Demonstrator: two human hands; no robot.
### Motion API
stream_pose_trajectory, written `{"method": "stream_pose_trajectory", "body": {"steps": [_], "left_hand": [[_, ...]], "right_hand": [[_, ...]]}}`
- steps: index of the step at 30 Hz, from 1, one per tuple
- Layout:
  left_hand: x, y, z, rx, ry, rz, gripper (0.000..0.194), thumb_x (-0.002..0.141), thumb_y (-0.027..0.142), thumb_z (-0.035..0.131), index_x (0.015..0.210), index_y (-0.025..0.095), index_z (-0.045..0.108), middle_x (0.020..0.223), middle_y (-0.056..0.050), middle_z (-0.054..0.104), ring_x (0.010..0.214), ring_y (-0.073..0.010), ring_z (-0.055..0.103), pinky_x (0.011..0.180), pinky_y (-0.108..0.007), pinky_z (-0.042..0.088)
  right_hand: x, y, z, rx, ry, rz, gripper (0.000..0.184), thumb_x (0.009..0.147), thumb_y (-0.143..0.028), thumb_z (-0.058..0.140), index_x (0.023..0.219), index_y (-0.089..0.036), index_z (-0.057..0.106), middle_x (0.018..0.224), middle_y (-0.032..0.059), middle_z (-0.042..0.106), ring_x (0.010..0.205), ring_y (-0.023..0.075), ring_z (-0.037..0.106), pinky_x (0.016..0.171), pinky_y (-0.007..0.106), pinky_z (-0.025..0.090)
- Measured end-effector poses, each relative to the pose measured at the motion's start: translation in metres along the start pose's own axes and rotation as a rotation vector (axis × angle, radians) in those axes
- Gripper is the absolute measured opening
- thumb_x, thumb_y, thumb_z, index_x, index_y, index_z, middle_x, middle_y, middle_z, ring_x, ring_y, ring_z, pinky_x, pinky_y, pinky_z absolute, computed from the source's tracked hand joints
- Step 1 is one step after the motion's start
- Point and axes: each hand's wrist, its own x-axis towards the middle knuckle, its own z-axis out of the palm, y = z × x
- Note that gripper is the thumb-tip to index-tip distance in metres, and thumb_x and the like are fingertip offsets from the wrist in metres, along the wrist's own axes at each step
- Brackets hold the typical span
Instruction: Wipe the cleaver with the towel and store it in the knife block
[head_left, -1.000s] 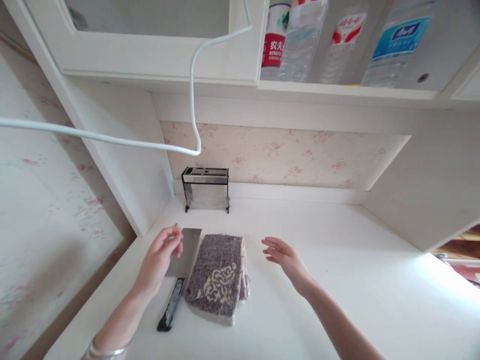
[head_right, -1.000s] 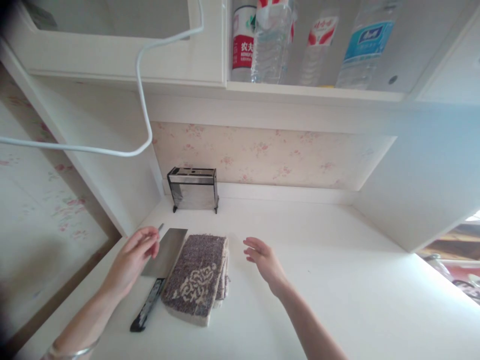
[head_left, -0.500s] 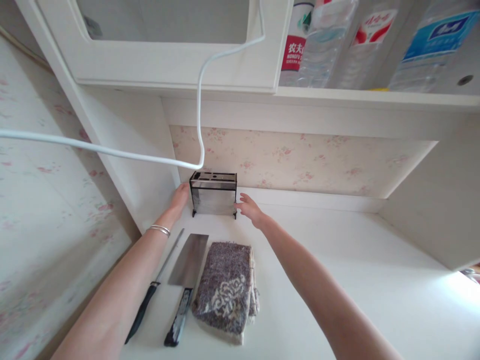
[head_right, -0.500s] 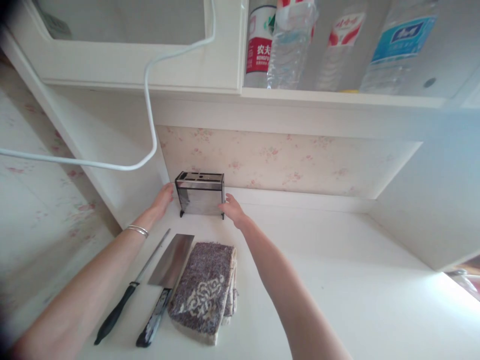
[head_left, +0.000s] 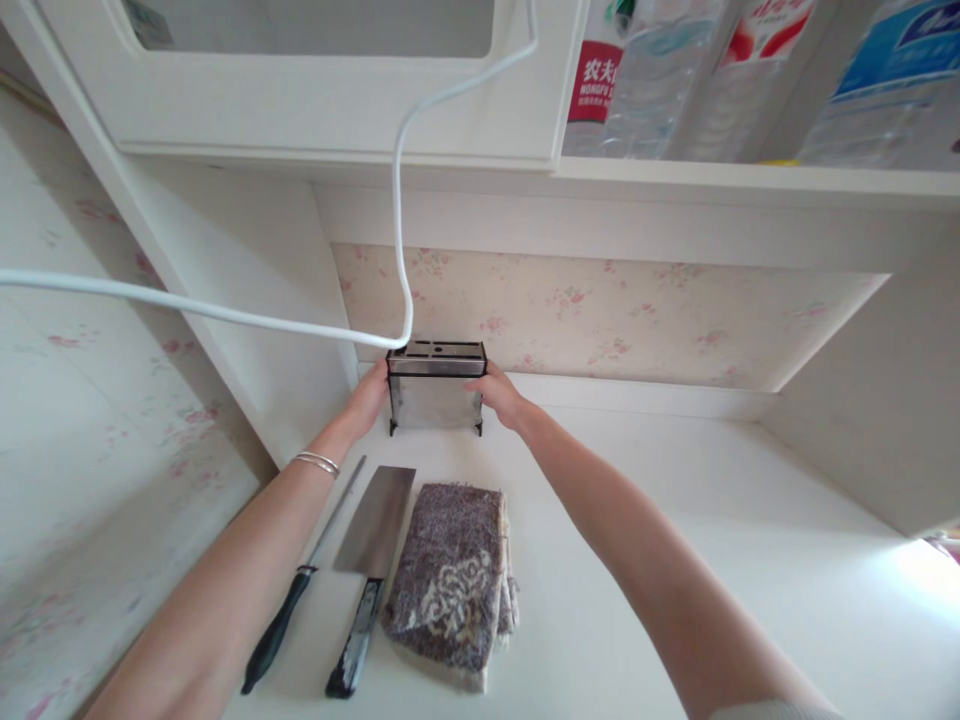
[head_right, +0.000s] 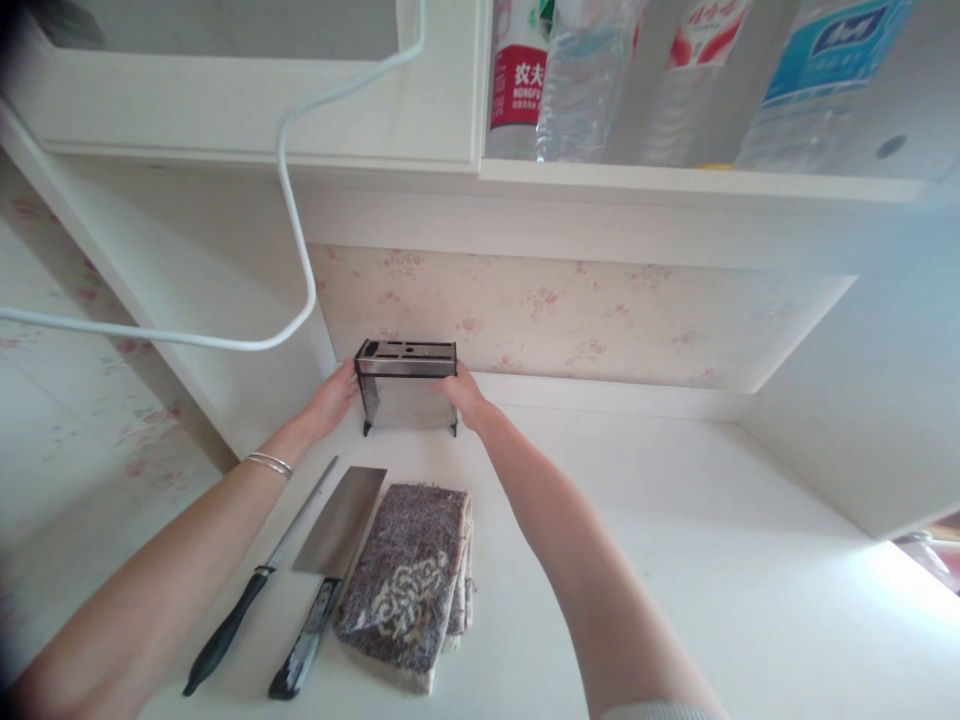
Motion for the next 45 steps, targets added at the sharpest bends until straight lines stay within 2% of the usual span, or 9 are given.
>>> {"method": "stream_pose_trajectory", "body": {"steps": [3,7,13,20,28,34,38,41,45], "left_hand": [[-0.007,0.009,0.02,-0.051,-0.088,0.023,0.042,0.095,0.052,0.039,0.123,0.028,0.057,0.138,-0.001,0.057,0.13,-0.0183,0.049,0.115,-0.038,0.03],[-0.009,0.015,0.061,-0.101,-0.186,0.052,0.041,0.093,0.054,0.042,0.126,0.032,0.056,0.137,0.001,0.058,0.135,-0.018,0.044,0.117,-0.038,0.028],[-0.007,0.004,0.128,-0.157,-0.313,0.053,0.042,0.092,0.056,0.042,0.125,0.034,0.057,0.129,0.0,0.064,0.133,-0.0163,0.046,0.117,-0.037,0.028],[-0.009,-0.013,0.171,-0.19,-0.399,0.009,0.047,0.094,0.052,0.037,0.132,0.029,0.051,0.145,-0.001,0.05,0.138,-0.0164,0.04,0.117,-0.037,0.024],[-0.007,-0.024,0.186,-0.204,-0.421,-0.023,0.05,0.093,0.055,0.04,0.135,0.029,0.049,0.15,0.0,0.044,0.14,-0.018,0.036,0.118,-0.036,0.021],[-0.002,-0.037,0.186,-0.164,-0.385,-0.047,0.049,0.094,0.054,0.036,0.136,0.031,0.047,0.153,0.001,0.039,0.143,-0.0167,0.031,0.119,-0.038,0.016],[-0.002,-0.038,0.183,-0.102,-0.371,-0.04,0.05,0.094,0.055,0.034,0.135,0.031,0.048,0.152,0.0,0.04,0.141,-0.0161,0.034,0.118,-0.038,0.021],[-0.004,-0.036,0.178,-0.018,-0.333,-0.043,0.05,0.093,0.055,0.035,0.135,0.03,0.048,0.154,-0.002,0.038,0.14,-0.0175,0.036,0.115,-0.039,0.028],[-0.02,-0.033,0.155,0.14,-0.209,-0.052,0.049,0.086,0.048,0.052,0.127,0.021,0.055,0.149,-0.011,0.043,0.134,-0.0244,0.044,0.106,-0.04,0.039]], "right_hand": [[-0.011,-0.011,-0.028,0.01,0.029,-0.021,0.054,0.058,-0.019,0.064,0.111,-0.027,0.058,0.114,0.0023,0.068,0.108,0.0249,0.058,0.097,0.047,0.041],[-0.028,-0.027,-0.075,0.032,0.094,-0.031,0.051,0.058,-0.02,0.066,0.108,-0.029,0.059,0.112,0.0013,0.067,0.107,0.0244,0.057,0.094,0.048,0.041],[-0.048,-0.027,-0.14,0.029,0.199,0.004,0.053,0.055,-0.019,0.067,0.107,-0.031,0.06,0.115,0.0008,0.065,0.113,0.0247,0.054,0.095,0.048,0.039],[-0.057,-0.009,-0.177,0.025,0.25,0.039,0.053,0.053,-0.018,0.066,0.105,-0.029,0.06,0.116,0.0027,0.065,0.114,0.0263,0.053,0.094,0.049,0.039],[-0.053,0.006,-0.193,0.022,0.253,0.051,0.054,0.054,-0.017,0.065,0.107,-0.03,0.061,0.118,0.0026,0.065,0.117,0.027,0.052,0.096,0.048,0.039],[-0.054,0.013,-0.192,0.02,0.234,0.052,0.058,0.054,-0.015,0.063,0.11,-0.029,0.06,0.118,0.0026,0.065,0.115,0.0267,0.054,0.096,0.047,0.04],[-0.054,0.015,-0.191,0.027,0.186,-0.001,0.063,0.054,-0.013,0.062,0.115,-0.028,0.058,0.117,0.0012,0.066,0.115,0.0243,0.055,0.097,0.041,0.042],[-0.054,0.016,-0.191,0.014,0.281,0.019,0.072,0.054,-0.014,0.064,0.124,-0.031,0.052,0.127,0.0011,0.061,0.122,0.0231,0.051,0.099,0.039,0.042],[-0.074,0.029,-0.185,-0.014,0.417,0.138,0.077,0.059,-0.022,0.068,0.131,-0.034,0.045,0.137,0.0034,0.052,0.129,0.0235,0.045,0.1,0.04,0.042]]}}
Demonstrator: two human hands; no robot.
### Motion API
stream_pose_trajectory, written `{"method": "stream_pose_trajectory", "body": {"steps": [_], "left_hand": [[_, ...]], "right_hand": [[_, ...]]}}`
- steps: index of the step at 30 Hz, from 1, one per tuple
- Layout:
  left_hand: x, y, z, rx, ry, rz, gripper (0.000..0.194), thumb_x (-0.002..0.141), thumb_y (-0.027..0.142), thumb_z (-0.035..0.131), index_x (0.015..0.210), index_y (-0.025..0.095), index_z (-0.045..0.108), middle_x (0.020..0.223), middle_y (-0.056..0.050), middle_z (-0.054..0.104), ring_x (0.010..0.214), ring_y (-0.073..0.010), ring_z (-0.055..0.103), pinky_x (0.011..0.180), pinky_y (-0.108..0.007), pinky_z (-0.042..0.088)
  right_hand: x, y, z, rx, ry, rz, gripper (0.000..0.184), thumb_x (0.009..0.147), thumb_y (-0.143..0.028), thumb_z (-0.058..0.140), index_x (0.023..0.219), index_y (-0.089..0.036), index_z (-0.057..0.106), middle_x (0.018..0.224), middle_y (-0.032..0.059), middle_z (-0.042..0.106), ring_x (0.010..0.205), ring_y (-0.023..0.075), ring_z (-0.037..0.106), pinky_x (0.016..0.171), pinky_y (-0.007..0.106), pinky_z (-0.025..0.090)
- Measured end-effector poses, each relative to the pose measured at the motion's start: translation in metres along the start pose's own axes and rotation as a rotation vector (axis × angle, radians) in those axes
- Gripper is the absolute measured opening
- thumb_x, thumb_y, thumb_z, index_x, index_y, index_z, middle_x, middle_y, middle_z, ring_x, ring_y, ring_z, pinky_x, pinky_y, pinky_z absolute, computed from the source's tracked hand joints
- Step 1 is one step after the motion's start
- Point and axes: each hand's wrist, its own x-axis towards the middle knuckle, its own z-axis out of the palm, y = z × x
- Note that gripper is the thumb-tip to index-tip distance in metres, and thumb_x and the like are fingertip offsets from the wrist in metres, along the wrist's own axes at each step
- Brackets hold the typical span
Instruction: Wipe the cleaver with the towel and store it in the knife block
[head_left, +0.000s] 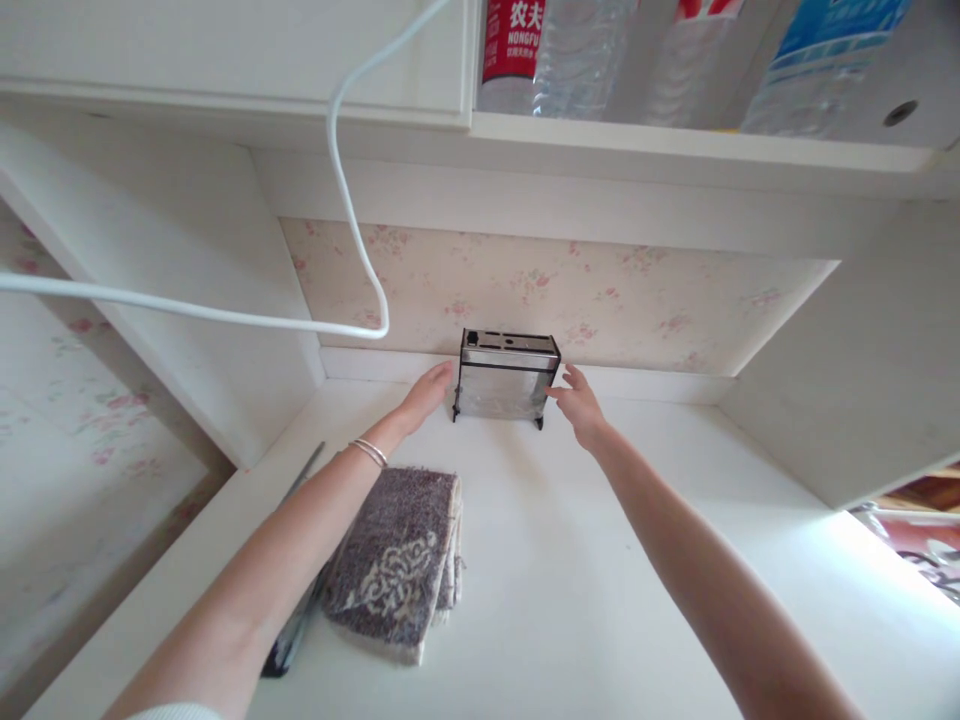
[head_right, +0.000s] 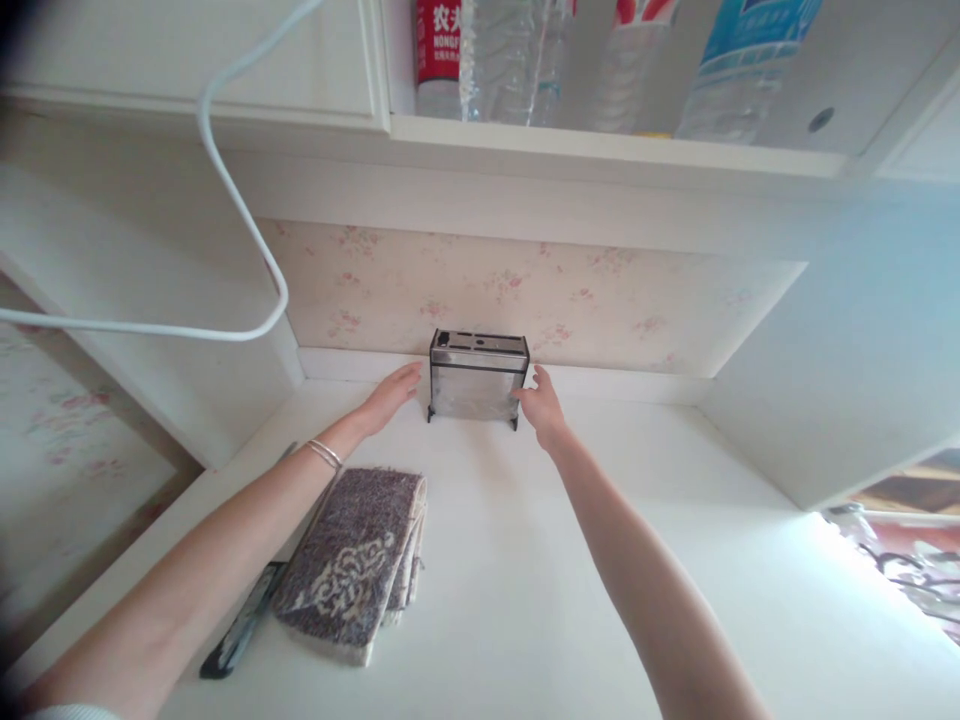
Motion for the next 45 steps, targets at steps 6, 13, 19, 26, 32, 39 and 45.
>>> {"method": "stream_pose_trajectory", "body": {"steps": [6,13,19,26,32,39,45], "left_hand": [[-0.105,-0.003,-0.06,0.238,0.086,-0.004,0.036,0.077,0.049,0.063,0.098,0.02,0.067,0.095,-0.006,0.07,0.088,-0.0231,0.064,0.084,-0.034,0.048],[-0.261,-0.046,-0.131,0.616,0.278,-0.22,0.041,0.085,0.058,0.047,0.105,0.026,0.063,0.092,-0.003,0.073,0.085,-0.0226,0.067,0.076,-0.029,0.05],[-0.318,-0.079,-0.126,0.844,0.321,-0.21,0.035,0.087,0.053,0.044,0.104,0.025,0.058,0.091,-0.003,0.072,0.074,-0.0212,0.068,0.073,-0.031,0.052],[-0.308,-0.083,-0.11,0.997,0.238,-0.208,0.039,0.093,0.05,0.036,0.11,0.019,0.053,0.106,-0.011,0.069,0.097,-0.0265,0.067,0.087,-0.036,0.049],[-0.296,-0.073,-0.098,1.242,0.139,-0.277,0.048,0.092,0.054,0.036,0.11,0.014,0.054,0.111,-0.019,0.066,0.104,-0.035,0.065,0.084,-0.04,0.049],[-0.287,-0.066,-0.095,1.287,0.107,-0.351,0.036,0.092,0.043,0.035,0.103,0.016,0.056,0.103,-0.018,0.07,0.094,-0.0345,0.069,0.075,-0.039,0.048],[-0.28,-0.066,-0.106,0.954,0.149,-0.406,0.039,0.09,0.053,0.037,0.102,0.02,0.053,0.088,-0.01,0.073,0.083,-0.0281,0.07,0.072,-0.034,0.047]], "right_hand": [[-0.088,0.055,0.016,-0.042,-0.239,0.275,0.049,0.067,-0.046,0.074,0.109,-0.023,0.062,0.116,0.0126,0.065,0.102,0.0274,0.062,0.079,0.043,0.054],[-0.158,0.078,0.072,0.078,-0.548,0.499,0.081,0.066,-0.052,0.078,0.134,-0.022,0.047,0.127,0.012,0.061,0.11,0.0264,0.059,0.077,0.039,0.057],[-0.171,0.078,0.11,0.007,-0.609,0.429,0.049,0.061,-0.037,0.083,0.104,-0.018,0.067,0.101,0.0087,0.072,0.093,0.0244,0.067,0.077,0.037,0.054],[-0.184,0.082,0.112,0.211,-0.682,0.48,0.038,0.068,-0.021,0.075,0.105,-0.018,0.065,0.093,0.0053,0.075,0.087,0.0218,0.07,0.084,0.036,0.053],[-0.202,0.079,0.069,0.492,-0.51,0.508,0.032,0.079,-0.033,0.072,0.106,-0.019,0.062,0.094,0.007,0.074,0.083,0.0229,0.071,0.082,0.038,0.057],[-0.208,0.099,0.014,0.549,-0.245,0.374,0.037,0.068,-0.02,0.079,0.102,-0.023,0.064,0.098,0.0022,0.075,0.088,0.0239,0.071,0.082,0.037,0.057],[-0.217,0.107,-0.001,0.726,-0.162,0.43,0.026,0.079,-0.031,0.072,0.103,-0.028,0.064,0.105,-0.0005,0.073,0.096,0.0242,0.07,0.085,0.042,0.058]]}}
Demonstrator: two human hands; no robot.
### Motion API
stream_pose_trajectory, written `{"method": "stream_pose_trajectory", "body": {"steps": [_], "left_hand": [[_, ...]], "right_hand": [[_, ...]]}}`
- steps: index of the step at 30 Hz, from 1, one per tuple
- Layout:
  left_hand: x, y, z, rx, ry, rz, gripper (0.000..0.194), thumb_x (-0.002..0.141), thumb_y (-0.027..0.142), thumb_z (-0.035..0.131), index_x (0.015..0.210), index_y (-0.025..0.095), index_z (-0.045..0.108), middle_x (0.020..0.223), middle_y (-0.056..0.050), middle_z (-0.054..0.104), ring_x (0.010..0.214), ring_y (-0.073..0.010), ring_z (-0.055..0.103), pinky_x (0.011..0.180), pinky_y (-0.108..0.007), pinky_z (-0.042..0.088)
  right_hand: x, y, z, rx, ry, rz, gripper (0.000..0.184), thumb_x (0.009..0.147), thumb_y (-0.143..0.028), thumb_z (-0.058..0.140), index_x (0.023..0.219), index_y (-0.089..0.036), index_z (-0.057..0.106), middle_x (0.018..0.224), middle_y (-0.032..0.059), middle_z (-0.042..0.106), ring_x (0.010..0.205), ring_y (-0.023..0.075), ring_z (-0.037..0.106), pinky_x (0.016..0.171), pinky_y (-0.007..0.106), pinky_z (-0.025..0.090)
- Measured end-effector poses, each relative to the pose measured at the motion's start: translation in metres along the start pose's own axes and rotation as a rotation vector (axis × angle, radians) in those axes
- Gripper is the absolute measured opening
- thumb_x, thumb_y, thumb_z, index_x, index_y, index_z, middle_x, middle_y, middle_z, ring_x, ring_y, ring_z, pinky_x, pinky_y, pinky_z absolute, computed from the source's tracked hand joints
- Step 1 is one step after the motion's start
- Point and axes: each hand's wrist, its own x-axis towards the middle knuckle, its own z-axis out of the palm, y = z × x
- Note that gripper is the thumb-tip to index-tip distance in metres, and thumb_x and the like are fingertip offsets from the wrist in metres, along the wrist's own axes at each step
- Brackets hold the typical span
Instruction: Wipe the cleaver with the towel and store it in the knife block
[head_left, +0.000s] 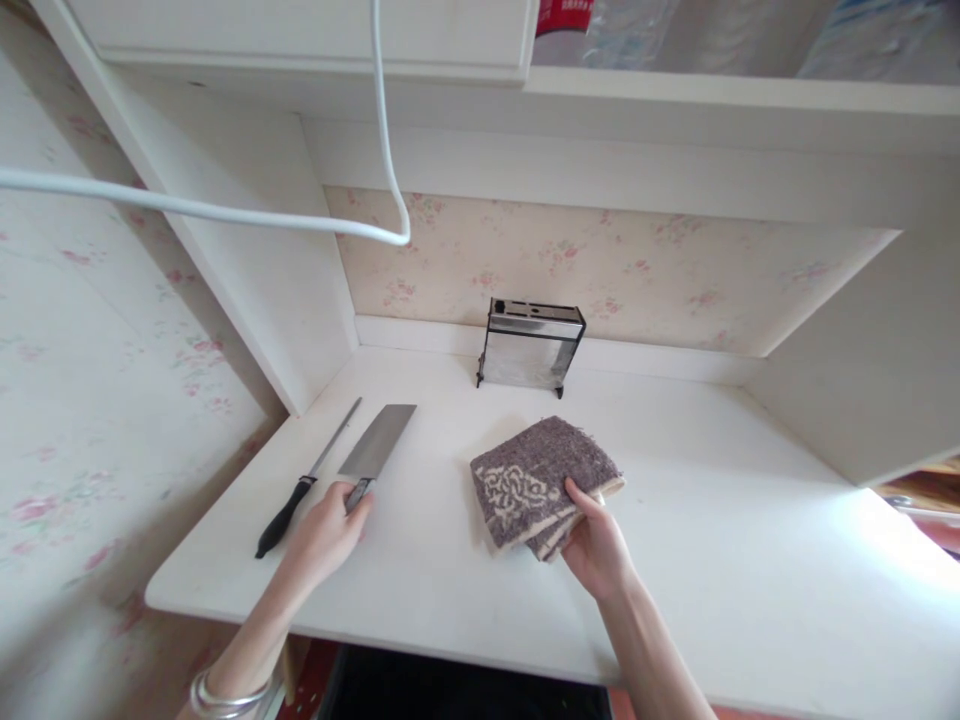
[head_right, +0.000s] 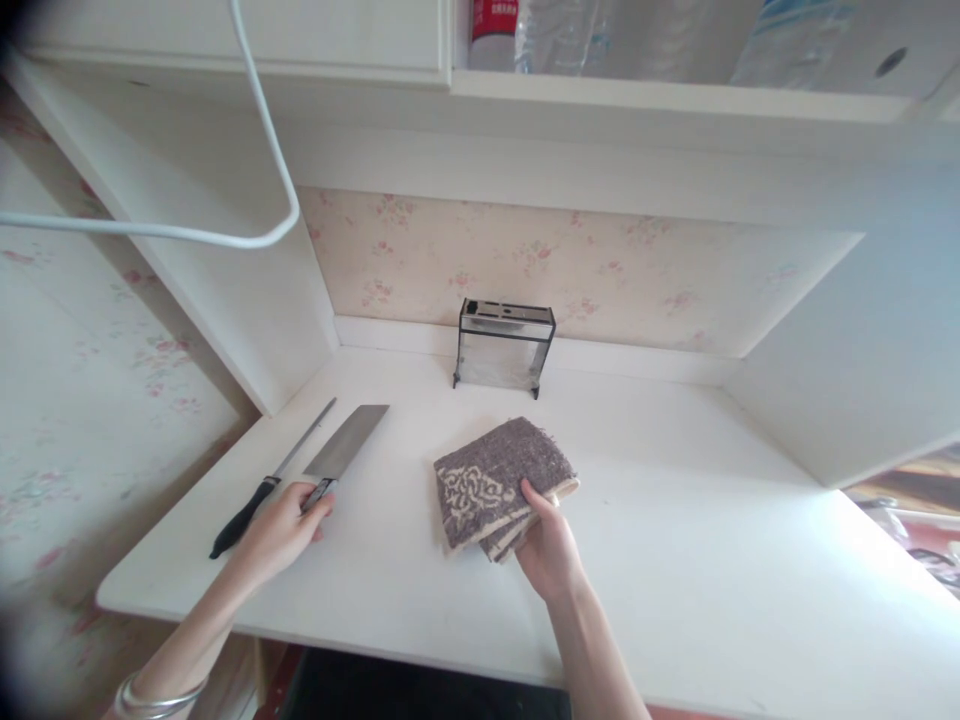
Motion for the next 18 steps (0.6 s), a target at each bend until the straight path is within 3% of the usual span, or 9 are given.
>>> {"method": "stream_pose_trajectory", "body": {"steps": [6,10,14,18], "left_hand": [[-0.015,0.019,0.013,-0.363,0.099,0.056,0.037,0.084,0.056,0.052,0.096,0.022,0.053,0.094,-0.005,0.071,0.092,-0.0259,0.067,0.077,-0.033,0.048],[-0.041,0.057,0.023,-0.464,0.114,0.126,0.033,0.085,0.054,0.052,0.1,0.024,0.05,0.09,-0.003,0.071,0.084,-0.0251,0.068,0.071,-0.033,0.049],[-0.06,0.103,0.033,-0.523,0.031,0.211,0.027,0.086,0.051,0.053,0.097,0.027,0.048,0.074,0.0,0.067,0.067,-0.0221,0.066,0.062,-0.031,0.048],[-0.065,0.133,0.046,-0.58,0.011,0.287,0.018,0.086,0.041,0.055,0.096,0.027,0.048,0.08,-0.002,0.069,0.072,-0.0214,0.068,0.063,-0.03,0.048]], "right_hand": [[-0.008,0.008,0.004,0.029,-0.113,0.005,0.033,0.082,-0.04,0.068,0.112,-0.028,0.062,0.123,0.0028,0.066,0.113,0.0278,0.063,0.086,0.047,0.057],[-0.01,0.019,0.017,-0.006,-0.127,-0.141,0.044,0.08,-0.037,0.072,0.121,-0.031,0.059,0.13,0.0017,0.062,0.119,0.026,0.059,0.089,0.044,0.055],[-0.015,0.031,0.039,-0.041,-0.147,-0.214,0.052,0.076,-0.041,0.074,0.125,-0.029,0.059,0.128,0.0052,0.063,0.122,0.0275,0.056,0.098,0.047,0.049],[-0.025,0.029,0.053,-0.034,-0.352,-0.186,0.066,0.061,-0.044,0.084,0.123,-0.034,0.062,0.126,0.0039,0.065,0.123,0.03,0.054,0.103,0.048,0.042]]}}
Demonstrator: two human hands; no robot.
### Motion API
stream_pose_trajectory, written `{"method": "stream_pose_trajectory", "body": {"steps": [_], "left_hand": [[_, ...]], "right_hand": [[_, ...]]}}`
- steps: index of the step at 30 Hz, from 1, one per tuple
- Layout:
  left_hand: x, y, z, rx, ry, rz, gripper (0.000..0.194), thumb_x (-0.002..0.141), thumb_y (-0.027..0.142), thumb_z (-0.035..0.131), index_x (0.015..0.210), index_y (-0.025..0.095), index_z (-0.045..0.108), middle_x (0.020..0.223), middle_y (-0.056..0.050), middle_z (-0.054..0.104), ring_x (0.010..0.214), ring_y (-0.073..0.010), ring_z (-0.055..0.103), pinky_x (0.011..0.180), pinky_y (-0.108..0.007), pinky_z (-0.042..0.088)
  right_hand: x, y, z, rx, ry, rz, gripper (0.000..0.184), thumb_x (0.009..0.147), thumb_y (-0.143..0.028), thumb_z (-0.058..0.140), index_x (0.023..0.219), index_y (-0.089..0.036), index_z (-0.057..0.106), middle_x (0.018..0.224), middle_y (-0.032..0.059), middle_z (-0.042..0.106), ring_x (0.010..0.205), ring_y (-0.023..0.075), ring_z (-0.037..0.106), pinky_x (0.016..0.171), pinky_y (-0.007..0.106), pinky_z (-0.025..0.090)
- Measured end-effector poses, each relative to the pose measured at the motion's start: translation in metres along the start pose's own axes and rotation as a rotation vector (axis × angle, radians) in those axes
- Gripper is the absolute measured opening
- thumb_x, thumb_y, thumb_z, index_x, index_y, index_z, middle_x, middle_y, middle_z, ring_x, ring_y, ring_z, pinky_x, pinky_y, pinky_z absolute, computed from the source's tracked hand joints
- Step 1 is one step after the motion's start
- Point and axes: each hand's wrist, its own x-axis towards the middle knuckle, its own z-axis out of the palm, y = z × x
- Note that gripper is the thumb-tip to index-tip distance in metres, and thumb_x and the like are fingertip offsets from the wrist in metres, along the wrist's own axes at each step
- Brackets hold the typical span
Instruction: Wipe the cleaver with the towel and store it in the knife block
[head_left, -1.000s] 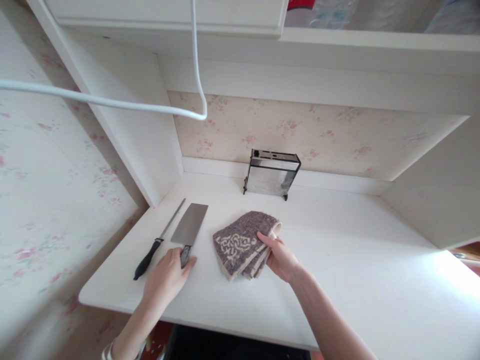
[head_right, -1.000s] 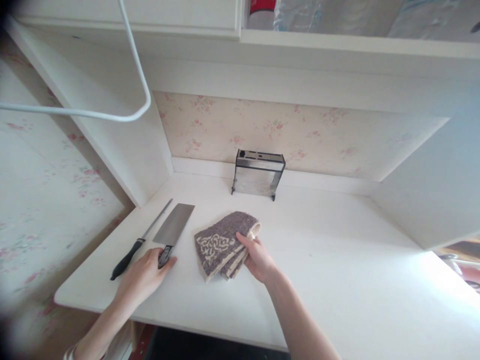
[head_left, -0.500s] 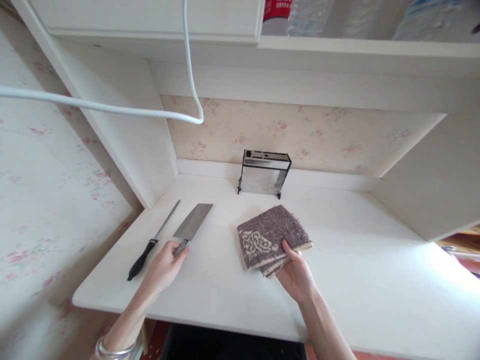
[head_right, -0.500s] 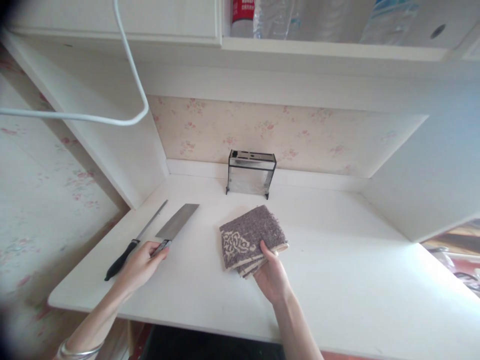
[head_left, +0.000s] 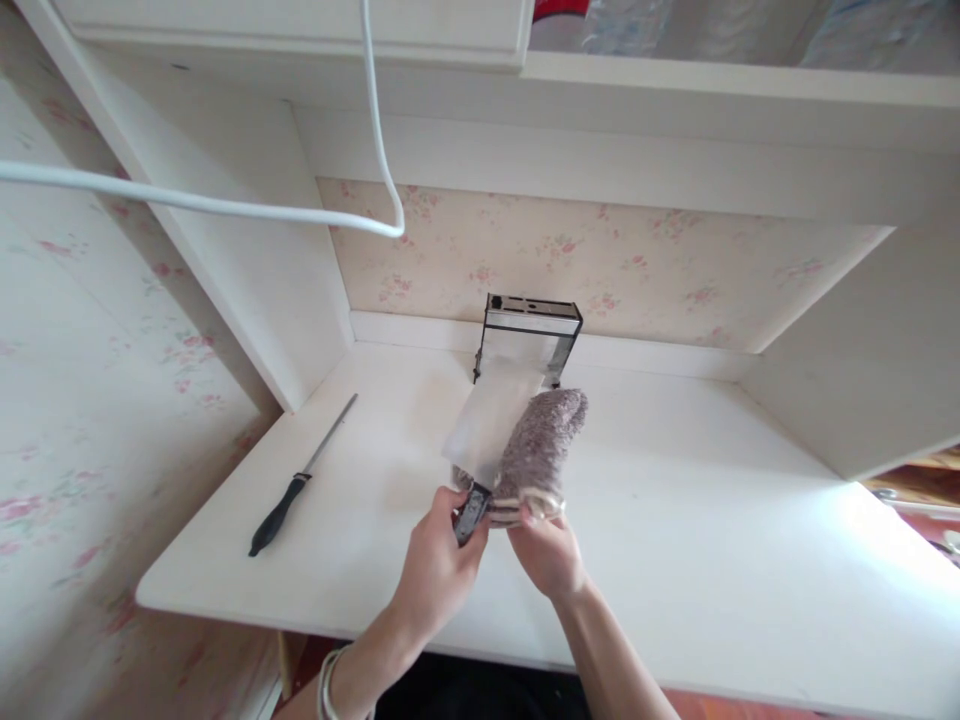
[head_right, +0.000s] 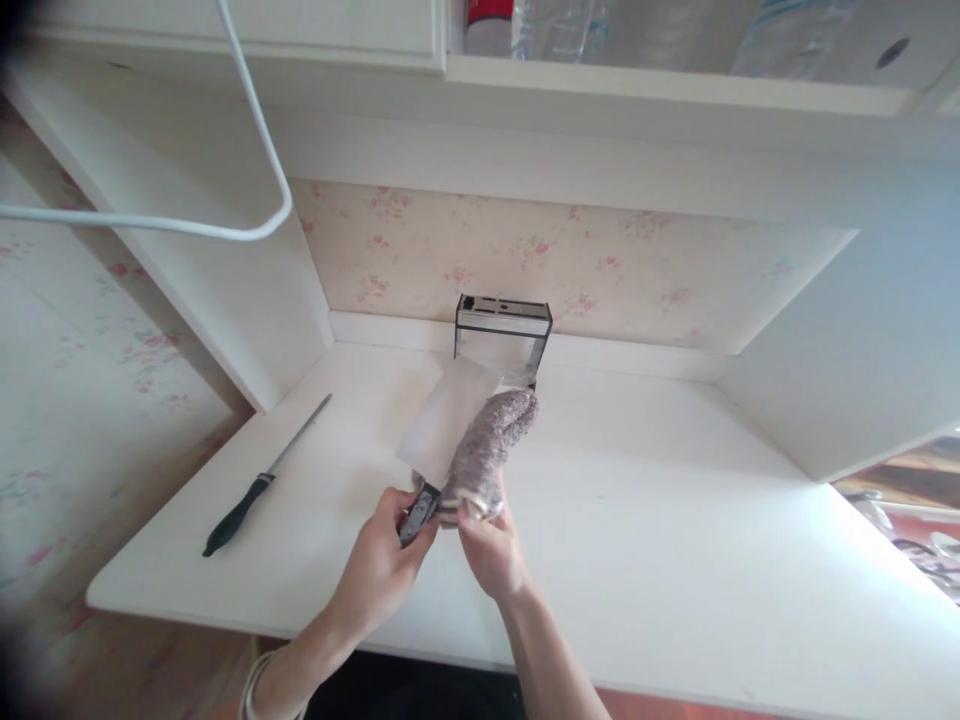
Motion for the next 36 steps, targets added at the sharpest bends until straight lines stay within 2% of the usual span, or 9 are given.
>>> {"method": "stream_pose_trajectory", "body": {"steps": [2,4,7,9,14,19,22,28,36], "left_hand": [[0.001,0.001,0.008,0.027,0.036,0.042,0.014,0.087,0.033,0.054,0.098,0.025,0.049,0.082,-0.002,0.07,0.075,-0.022,0.069,0.064,-0.029,0.048],[0.001,-0.002,0.012,0.094,0.068,0.109,0.013,0.086,0.026,0.053,0.099,0.024,0.049,0.082,-0.003,0.07,0.077,-0.0227,0.07,0.064,-0.029,0.048],[-0.001,-0.01,0.018,0.224,0.068,0.243,0.015,0.085,0.018,0.052,0.099,0.023,0.051,0.085,-0.003,0.071,0.078,-0.0235,0.071,0.064,-0.029,0.049],[-0.003,-0.014,0.022,0.292,0.053,0.338,0.018,0.084,0.015,0.052,0.099,0.023,0.051,0.088,-0.004,0.071,0.077,-0.0238,0.071,0.064,-0.03,0.05],[-0.007,-0.02,0.029,0.402,0.072,0.486,0.021,0.085,0.015,0.053,0.105,0.021,0.05,0.088,-0.006,0.071,0.074,-0.0249,0.071,0.06,-0.031,0.053],[-0.01,-0.026,0.032,0.448,0.082,0.564,0.019,0.084,0.011,0.051,0.1,0.021,0.048,0.087,-0.007,0.07,0.072,-0.0247,0.07,0.059,-0.031,0.053],[-0.01,-0.025,0.026,0.424,0.031,0.536,0.023,0.083,0.009,0.051,0.101,0.022,0.047,0.086,-0.005,0.069,0.073,-0.0231,0.07,0.06,-0.03,0.052],[-0.007,-0.025,0.0,0.405,-0.089,0.49,0.019,0.086,0.009,0.045,0.1,0.023,0.045,0.087,-0.002,0.066,0.073,-0.0198,0.069,0.064,-0.029,0.052],[-0.014,-0.048,-0.023,0.382,-0.158,0.511,0.027,0.084,0.008,0.048,0.107,0.023,0.046,0.099,-0.004,0.066,0.087,-0.019,0.07,0.076,-0.028,0.055]], "right_hand": [[-0.001,-0.006,-0.001,0.1,-0.114,0.011,0.07,0.056,-0.062,0.079,0.119,-0.034,0.065,0.129,0.0035,0.063,0.124,0.0318,0.052,0.103,0.049,0.041],[0.001,-0.008,-0.007,0.197,-0.119,0.032,0.063,0.064,-0.074,0.066,0.108,-0.03,0.071,0.121,0.0047,0.068,0.119,0.0311,0.057,0.101,0.049,0.042],[0.006,-0.003,-0.018,0.219,0.001,0.05,0.03,0.073,-0.055,0.07,0.083,-0.027,0.075,0.09,0.0014,0.076,0.091,0.0233,0.068,0.092,0.042,0.05],[0.008,0.003,-0.021,0.205,0.048,0.032,0.021,0.067,-0.044,0.079,0.076,-0.026,0.074,0.079,-0.001,0.075,0.077,0.0196,0.069,0.084,0.036,0.054],[0.006,0.003,-0.004,0.084,-0.007,0.007,0.038,0.058,-0.028,0.087,0.091,-0.017,0.073,0.092,0.0069,0.075,0.083,0.0241,0.07,0.08,0.037,0.056],[0.006,0.0,0.011,0.01,0.227,-0.044,0.042,0.062,-0.017,0.084,0.101,-0.014,0.07,0.085,0.0061,0.075,0.081,0.0243,0.071,0.073,0.035,0.058],[0.008,-0.001,0.017,0.018,0.326,-0.052,0.042,0.061,-0.019,0.085,0.101,-0.014,0.069,0.089,0.0071,0.075,0.08,0.0248,0.071,0.072,0.035,0.059],[0.031,-0.019,0.023,0.081,0.424,-0.077,0.043,0.056,-0.021,0.086,0.095,-0.013,0.07,0.087,0.0063,0.075,0.076,0.0236,0.072,0.069,0.033,0.06],[0.063,-0.044,-0.004,0.164,0.5,-0.087,0.037,0.062,-0.018,0.08,0.097,-0.012,0.069,0.094,0.0088,0.076,0.083,0.0241,0.073,0.076,0.034,0.061]]}}
